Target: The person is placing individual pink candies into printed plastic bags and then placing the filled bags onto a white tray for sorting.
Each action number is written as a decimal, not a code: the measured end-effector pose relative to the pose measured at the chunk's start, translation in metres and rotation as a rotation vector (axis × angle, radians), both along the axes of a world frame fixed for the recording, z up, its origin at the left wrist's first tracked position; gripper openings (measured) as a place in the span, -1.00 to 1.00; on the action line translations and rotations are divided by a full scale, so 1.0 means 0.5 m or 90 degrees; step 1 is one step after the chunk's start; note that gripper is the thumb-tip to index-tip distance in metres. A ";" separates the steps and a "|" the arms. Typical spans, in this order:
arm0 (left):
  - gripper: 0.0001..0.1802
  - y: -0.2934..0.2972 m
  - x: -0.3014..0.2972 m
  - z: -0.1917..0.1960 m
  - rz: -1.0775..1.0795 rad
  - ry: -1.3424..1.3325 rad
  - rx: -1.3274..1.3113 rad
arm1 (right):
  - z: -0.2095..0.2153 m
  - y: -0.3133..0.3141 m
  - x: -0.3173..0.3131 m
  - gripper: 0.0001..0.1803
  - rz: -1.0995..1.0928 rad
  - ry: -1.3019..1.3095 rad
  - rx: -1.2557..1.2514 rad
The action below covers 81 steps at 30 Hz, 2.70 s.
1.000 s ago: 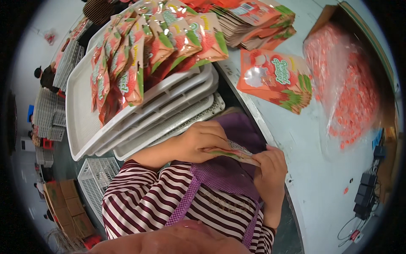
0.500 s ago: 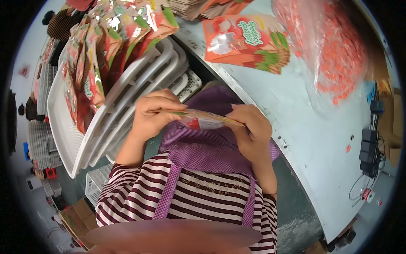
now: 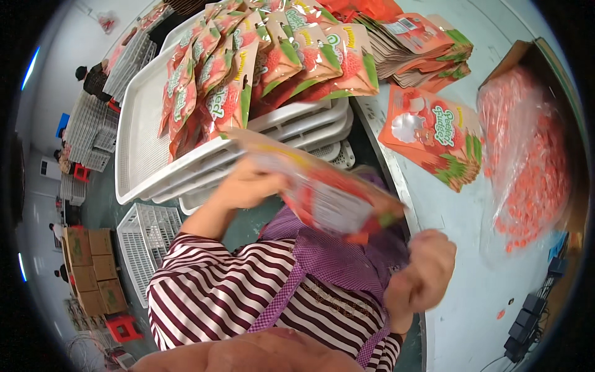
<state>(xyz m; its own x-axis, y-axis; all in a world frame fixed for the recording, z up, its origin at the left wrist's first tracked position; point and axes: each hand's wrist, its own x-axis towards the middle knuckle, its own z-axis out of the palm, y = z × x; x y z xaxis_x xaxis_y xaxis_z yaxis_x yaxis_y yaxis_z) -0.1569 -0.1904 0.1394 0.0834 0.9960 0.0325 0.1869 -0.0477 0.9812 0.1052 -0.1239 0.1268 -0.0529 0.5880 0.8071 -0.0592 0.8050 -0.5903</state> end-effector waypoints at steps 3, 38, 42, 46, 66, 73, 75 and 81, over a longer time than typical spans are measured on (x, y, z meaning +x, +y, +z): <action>-0.83 -0.026 -0.045 0.081 0.503 0.078 0.177 | 0.057 0.008 0.020 -0.85 0.462 -0.085 -0.005; -0.47 -0.145 -0.131 0.048 0.590 0.663 0.349 | -0.008 0.013 -0.030 -0.81 0.830 0.118 -0.287; -0.45 -0.018 0.032 -0.012 -0.036 0.347 0.378 | -0.032 0.026 -0.009 -0.81 0.776 0.117 -0.218; -0.37 0.167 0.124 -0.154 -0.151 0.400 0.286 | -0.055 -0.004 0.019 -0.89 0.537 0.061 -0.351; -0.45 0.341 0.188 -0.248 -0.346 0.527 0.373 | -0.232 0.160 0.156 -0.71 -0.313 -0.176 -0.597; -0.53 0.345 0.182 -0.261 -0.348 0.417 0.341 | -0.233 0.243 0.135 -0.72 -0.207 -0.222 -0.622; -0.56 0.336 0.185 -0.259 -0.302 0.347 0.281 | -0.181 0.216 0.107 -0.76 -0.207 -0.201 -0.621; -0.62 0.279 0.266 -0.186 -0.092 0.083 0.137 | -0.137 0.138 0.050 -0.89 -0.116 -0.111 -0.550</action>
<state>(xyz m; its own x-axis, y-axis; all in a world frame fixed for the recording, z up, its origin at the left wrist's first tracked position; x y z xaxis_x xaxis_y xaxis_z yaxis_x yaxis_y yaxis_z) -0.0241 -0.0507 0.0462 0.2405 0.9452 0.2208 0.2873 -0.2866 0.9140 0.1303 -0.0548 0.0582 0.0197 0.9974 0.0686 0.1732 0.0642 -0.9828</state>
